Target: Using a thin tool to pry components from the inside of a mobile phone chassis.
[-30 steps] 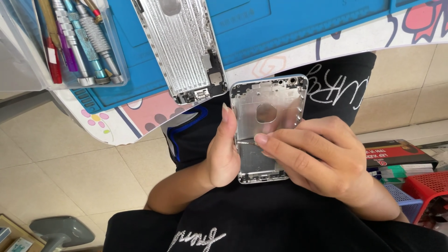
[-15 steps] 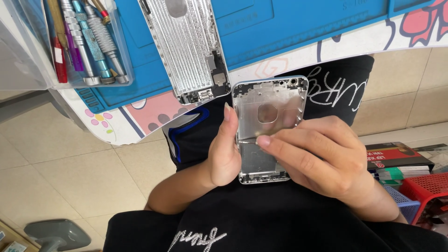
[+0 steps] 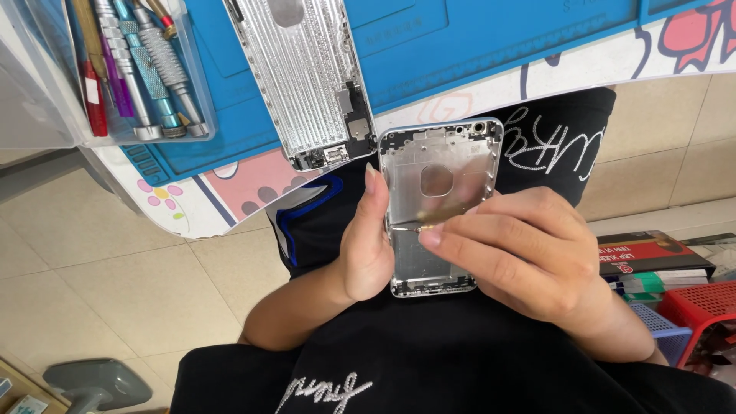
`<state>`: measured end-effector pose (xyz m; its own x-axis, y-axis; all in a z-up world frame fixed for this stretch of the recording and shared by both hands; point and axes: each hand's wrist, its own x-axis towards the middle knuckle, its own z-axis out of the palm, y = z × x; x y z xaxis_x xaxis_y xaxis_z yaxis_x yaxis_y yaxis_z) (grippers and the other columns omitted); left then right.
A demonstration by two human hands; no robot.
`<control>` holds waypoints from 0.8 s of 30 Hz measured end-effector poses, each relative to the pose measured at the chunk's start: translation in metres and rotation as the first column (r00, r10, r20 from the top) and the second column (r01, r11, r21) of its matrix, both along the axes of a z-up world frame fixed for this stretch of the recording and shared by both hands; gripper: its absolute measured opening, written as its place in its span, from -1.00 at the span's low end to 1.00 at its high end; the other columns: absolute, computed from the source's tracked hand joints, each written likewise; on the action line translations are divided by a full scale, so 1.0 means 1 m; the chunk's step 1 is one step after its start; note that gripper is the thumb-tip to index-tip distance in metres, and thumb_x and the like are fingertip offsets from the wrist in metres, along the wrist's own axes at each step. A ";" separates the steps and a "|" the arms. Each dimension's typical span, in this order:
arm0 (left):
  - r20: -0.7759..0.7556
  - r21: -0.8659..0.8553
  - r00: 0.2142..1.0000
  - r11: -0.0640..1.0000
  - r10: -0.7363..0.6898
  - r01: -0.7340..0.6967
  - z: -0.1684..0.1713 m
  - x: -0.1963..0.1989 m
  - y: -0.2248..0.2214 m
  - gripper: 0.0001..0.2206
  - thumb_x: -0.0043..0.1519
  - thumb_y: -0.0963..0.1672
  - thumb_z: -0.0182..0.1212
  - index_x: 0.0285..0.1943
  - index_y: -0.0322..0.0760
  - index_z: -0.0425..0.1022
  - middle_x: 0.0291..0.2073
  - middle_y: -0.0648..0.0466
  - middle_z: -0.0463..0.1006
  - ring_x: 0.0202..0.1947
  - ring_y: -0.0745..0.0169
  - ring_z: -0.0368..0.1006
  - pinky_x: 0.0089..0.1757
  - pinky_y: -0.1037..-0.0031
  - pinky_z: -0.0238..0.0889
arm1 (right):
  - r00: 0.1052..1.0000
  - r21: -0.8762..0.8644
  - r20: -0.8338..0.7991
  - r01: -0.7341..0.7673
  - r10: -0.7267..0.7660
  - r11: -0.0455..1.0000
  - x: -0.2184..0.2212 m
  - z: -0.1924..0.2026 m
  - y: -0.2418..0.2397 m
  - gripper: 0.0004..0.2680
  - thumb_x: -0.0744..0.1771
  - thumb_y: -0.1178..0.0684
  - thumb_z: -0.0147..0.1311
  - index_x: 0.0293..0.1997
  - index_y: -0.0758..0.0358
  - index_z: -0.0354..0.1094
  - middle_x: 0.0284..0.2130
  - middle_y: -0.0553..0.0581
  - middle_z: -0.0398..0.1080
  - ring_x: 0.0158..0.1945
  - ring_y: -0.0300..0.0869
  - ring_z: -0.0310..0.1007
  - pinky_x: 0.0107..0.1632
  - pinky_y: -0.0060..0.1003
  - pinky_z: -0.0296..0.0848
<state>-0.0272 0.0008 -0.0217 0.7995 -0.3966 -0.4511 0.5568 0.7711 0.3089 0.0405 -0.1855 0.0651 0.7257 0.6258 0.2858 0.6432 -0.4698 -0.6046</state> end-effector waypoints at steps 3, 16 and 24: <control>0.031 -0.017 0.999 1.000 -0.015 0.015 0.000 -0.002 0.002 -0.47 0.58 0.11 -0.39 0.45 -0.31 0.24 0.20 0.02 0.43 0.29 0.24 0.32 0.31 0.36 0.16 | 1.000 0.001 -0.007 0.009 -0.009 1.000 0.005 0.005 0.006 -0.74 0.20 0.23 0.35 -0.04 0.23 0.52 -0.23 -0.01 0.52 -0.15 -0.14 0.45 -0.11 -0.29 0.45; 0.012 -0.037 1.000 0.999 0.002 -0.001 0.001 -0.006 0.003 -0.51 0.57 0.10 -0.35 0.46 -0.25 0.23 0.23 0.06 0.43 0.26 0.28 0.32 0.29 0.39 0.18 | 1.000 0.026 -0.001 -0.003 0.003 1.000 0.004 0.003 0.005 -0.76 0.21 0.22 0.36 -0.08 0.21 0.52 -0.26 -0.01 0.53 -0.21 -0.15 0.43 -0.18 -0.29 0.42; -0.013 -0.007 0.998 0.998 -0.055 0.055 0.006 -0.001 0.004 -0.45 0.52 0.12 -0.39 0.43 -0.29 0.24 0.25 0.04 0.42 0.27 0.27 0.32 0.29 0.38 0.18 | 1.000 0.025 -0.027 0.015 -0.014 1.000 0.002 0.004 0.004 -0.74 0.19 0.26 0.38 -0.09 0.21 0.52 -0.26 -0.02 0.53 -0.20 -0.16 0.46 -0.15 -0.30 0.44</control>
